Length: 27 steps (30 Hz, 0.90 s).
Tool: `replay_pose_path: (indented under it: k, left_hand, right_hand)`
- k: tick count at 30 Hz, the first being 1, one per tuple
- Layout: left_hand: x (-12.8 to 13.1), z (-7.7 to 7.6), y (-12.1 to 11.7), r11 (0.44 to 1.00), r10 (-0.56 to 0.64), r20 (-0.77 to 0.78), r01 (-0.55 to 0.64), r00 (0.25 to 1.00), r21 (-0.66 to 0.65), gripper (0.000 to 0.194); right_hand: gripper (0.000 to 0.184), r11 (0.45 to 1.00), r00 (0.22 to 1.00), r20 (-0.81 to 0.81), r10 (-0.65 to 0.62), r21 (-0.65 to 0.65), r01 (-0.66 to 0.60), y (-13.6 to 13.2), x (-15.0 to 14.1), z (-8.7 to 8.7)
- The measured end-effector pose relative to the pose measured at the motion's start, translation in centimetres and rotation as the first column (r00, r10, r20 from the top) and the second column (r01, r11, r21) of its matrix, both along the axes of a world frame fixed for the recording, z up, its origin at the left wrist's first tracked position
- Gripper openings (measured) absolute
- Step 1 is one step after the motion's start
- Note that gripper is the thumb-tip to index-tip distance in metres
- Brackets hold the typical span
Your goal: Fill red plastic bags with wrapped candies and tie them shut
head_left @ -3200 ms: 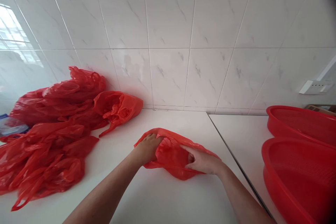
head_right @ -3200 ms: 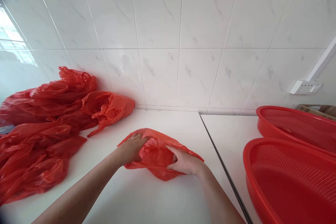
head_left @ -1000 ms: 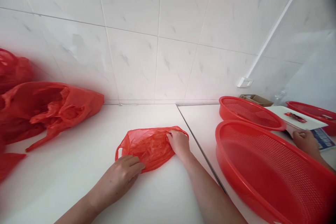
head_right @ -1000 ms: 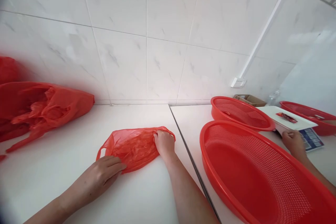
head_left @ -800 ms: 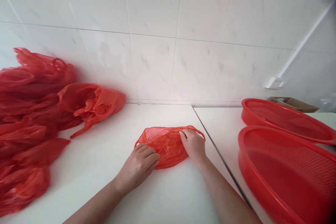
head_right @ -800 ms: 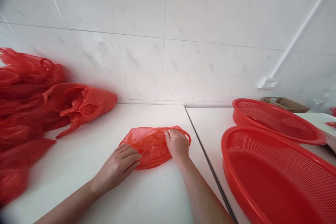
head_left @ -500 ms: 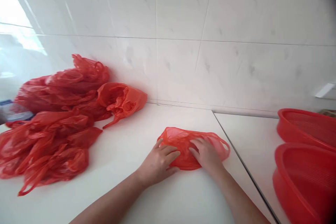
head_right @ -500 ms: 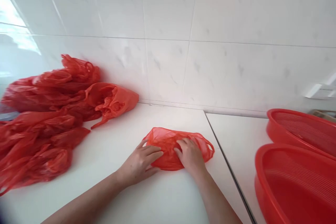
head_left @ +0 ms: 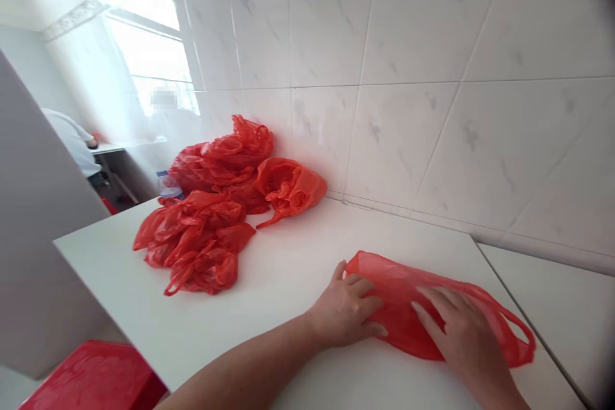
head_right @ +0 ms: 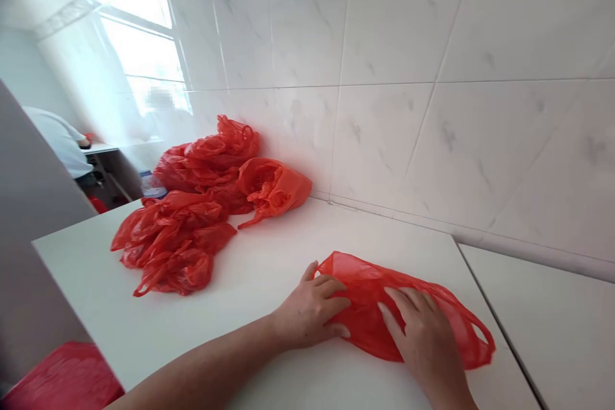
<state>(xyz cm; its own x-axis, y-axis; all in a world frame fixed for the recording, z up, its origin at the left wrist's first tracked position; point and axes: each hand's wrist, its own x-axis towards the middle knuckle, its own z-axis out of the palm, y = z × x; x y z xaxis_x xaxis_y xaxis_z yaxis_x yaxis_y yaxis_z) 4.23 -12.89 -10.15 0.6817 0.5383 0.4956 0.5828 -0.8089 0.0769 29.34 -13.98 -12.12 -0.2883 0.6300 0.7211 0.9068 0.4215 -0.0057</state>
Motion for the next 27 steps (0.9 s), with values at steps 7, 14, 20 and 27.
replay_pose_path:
  k: [7, 14, 20, 27]
  left_hand:
    - [-0.2, -0.6, 0.5, 0.999, 0.041, -0.028, -0.042, 0.999, -0.023, 0.024]
    - [-0.5, -0.8, 0.4, 0.99, 0.133, -0.005, -0.133, 0.991, -0.041, 0.033]
    - [-0.4, -0.6, 0.1, 0.989, 0.139, 0.01, -0.138, 0.99, -0.048, 0.035]
    - [-0.4, -0.7, 0.5, 0.976, 0.207, 0.137, -0.195, 0.969, -0.096, 0.047]
  right_hand:
    - [0.039, 0.992, 0.987, 0.106, 0.124, 0.025, -0.127, -0.1, -3.3, -1.7]
    - [0.042, 0.987, 0.973, 0.17, 0.156, 0.016, -0.161, 0.8, -2.9, -3.1]
    - [0.04, 0.966, 0.967, 0.164, 0.194, 0.141, -0.217, 0.3, -3.3, -1.9]
    - [0.03, 0.931, 0.95, 0.108, 0.293, 0.194, -0.309, -1.2, -5.6, -0.5]
